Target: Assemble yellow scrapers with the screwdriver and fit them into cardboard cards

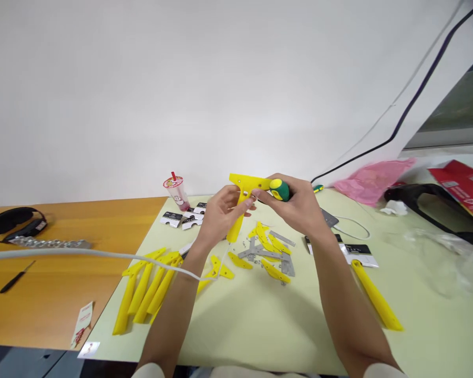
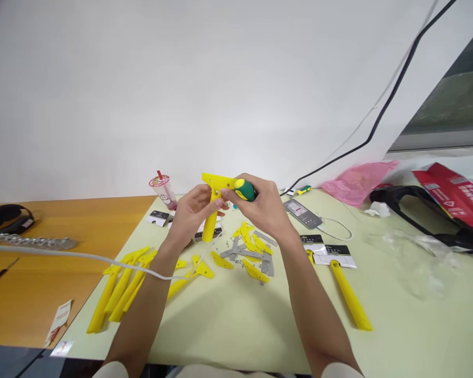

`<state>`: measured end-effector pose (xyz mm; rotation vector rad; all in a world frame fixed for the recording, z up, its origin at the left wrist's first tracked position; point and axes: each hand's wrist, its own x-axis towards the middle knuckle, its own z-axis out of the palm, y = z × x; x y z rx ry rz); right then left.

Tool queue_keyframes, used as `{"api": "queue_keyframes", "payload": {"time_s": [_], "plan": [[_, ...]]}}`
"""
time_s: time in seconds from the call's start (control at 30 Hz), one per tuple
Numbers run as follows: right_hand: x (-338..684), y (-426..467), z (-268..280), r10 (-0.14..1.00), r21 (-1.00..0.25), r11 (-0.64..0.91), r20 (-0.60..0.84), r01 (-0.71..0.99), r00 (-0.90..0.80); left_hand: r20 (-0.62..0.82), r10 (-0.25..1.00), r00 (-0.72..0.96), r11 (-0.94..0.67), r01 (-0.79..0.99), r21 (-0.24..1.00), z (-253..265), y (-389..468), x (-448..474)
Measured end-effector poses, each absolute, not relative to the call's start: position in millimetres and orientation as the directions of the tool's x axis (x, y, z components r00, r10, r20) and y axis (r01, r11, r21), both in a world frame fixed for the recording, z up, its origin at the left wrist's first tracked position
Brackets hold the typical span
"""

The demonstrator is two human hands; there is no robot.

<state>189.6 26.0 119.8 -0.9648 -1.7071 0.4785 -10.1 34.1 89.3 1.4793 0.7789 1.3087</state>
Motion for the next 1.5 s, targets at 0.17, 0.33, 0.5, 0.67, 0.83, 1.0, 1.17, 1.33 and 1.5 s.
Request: {"api": "queue_keyframes", "payload": {"time_s": [0.17, 0.33, 0.5, 0.67, 0.83, 1.0, 1.17, 1.33, 1.5], "plan": [[191, 32, 116, 0.799, -0.720, 0.586, 0.590, 0.372, -0.118, 0.275, 0.939, 0.206, -0.188, -0.363, 0.913, 84, 45, -5], [192, 38, 113, 0.794, -0.684, 0.597, 0.578, 0.420, -0.188, 0.216, 0.953, 0.210, -0.100, -0.458, 0.883, 75, 57, -8], [208, 60, 100, 0.890, -0.546, 0.456, 0.278, 0.703, -0.361, 0.126, 0.973, 0.195, 0.003, -0.555, 0.832, 70, 73, -22], [208, 101, 59, 0.935, -0.355, 0.146, -0.255, 0.923, -0.246, 0.121, 0.972, 0.204, 0.019, -0.577, 0.816, 69, 77, -27], [193, 128, 18, 0.891, -0.290, 0.045, -0.422, 0.956, -0.170, 0.154, 0.977, 0.146, -0.071, -0.458, 0.886, 65, 77, -26], [189, 133, 3, 0.824, -0.224, 0.001, -0.552, 0.974, -0.128, 0.176, 0.979, 0.106, -0.130, -0.345, 0.930, 63, 80, -27], [190, 134, -1, 0.783, -0.215, -0.007, -0.608, 0.977, -0.128, 0.179, 0.977, 0.115, -0.133, -0.326, 0.936, 61, 81, -27], [193, 137, -7, 0.767, -0.229, 0.005, -0.624, 0.973, -0.150, 0.175, 0.977, 0.125, -0.124, -0.335, 0.934, 61, 78, -27], [192, 137, -8, 0.771, -0.236, 0.016, -0.615, 0.972, -0.162, 0.148, 0.977, 0.154, -0.078, -0.388, 0.919, 60, 79, -27]]}}
